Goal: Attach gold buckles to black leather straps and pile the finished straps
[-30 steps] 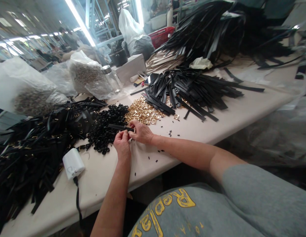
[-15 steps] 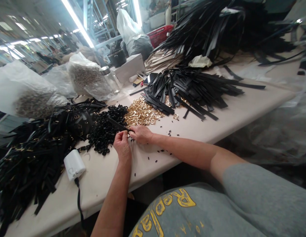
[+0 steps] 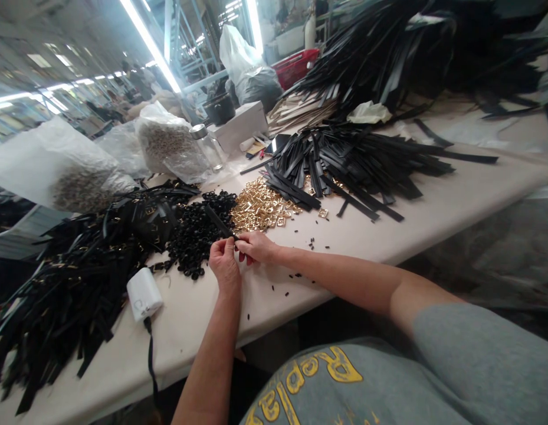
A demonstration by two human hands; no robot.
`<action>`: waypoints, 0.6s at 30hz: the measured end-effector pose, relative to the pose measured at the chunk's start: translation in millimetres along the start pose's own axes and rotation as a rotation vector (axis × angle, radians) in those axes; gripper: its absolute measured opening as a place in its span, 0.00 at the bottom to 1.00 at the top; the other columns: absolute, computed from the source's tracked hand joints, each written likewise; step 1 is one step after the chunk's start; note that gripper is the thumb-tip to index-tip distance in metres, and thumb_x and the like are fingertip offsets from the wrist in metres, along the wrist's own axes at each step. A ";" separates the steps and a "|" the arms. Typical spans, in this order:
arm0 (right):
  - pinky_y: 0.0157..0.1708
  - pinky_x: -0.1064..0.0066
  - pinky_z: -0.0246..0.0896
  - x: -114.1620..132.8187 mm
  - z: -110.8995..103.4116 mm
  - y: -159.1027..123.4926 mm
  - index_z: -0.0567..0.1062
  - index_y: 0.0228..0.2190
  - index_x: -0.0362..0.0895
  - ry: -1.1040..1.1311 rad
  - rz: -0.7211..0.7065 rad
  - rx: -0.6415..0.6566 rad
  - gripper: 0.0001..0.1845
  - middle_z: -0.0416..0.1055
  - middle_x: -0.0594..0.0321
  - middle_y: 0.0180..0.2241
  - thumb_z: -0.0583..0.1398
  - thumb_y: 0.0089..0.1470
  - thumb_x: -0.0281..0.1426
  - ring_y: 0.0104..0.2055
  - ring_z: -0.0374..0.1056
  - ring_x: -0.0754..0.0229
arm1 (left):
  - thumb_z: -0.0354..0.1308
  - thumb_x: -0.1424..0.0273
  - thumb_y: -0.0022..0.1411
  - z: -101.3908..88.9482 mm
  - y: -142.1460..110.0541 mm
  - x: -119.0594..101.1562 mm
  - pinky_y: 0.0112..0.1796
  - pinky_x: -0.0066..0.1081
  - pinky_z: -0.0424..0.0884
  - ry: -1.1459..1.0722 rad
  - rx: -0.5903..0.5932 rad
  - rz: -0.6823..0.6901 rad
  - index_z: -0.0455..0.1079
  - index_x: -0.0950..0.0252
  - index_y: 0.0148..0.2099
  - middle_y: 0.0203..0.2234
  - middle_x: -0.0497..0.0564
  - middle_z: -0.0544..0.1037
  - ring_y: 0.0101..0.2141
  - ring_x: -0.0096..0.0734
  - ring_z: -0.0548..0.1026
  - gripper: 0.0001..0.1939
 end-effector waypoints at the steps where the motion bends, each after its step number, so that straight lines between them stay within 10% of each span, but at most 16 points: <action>1: 0.16 0.81 0.52 0.0 0.4 0.0 0.67 0.28 0.40 0.006 0.001 -0.004 0.07 0.71 0.67 0.21 0.52 0.58 0.26 0.16 0.63 0.70 | 0.65 0.59 0.52 -0.2 0.2 -0.1 0.30 0.26 0.65 0.005 0.001 0.000 0.69 0.66 0.31 0.23 0.44 0.71 0.25 0.25 0.68 0.15; 18: 0.27 0.77 0.49 12.0 -13.4 -2.1 0.74 0.30 0.41 -0.546 -0.184 -0.197 0.08 0.69 0.66 0.26 0.55 0.58 0.29 0.26 0.60 0.67 | 0.73 0.57 0.40 7.3 8.6 12.0 0.32 0.25 0.72 -0.460 0.030 -0.318 0.72 0.66 0.35 0.31 0.50 0.78 0.28 0.26 0.76 0.24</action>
Point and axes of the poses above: each hand's wrist, its own y-axis towards the middle knuckle, its own z-axis out of the palm, x = y × z, the point moved 6 cm from there along y, towards the middle knuckle
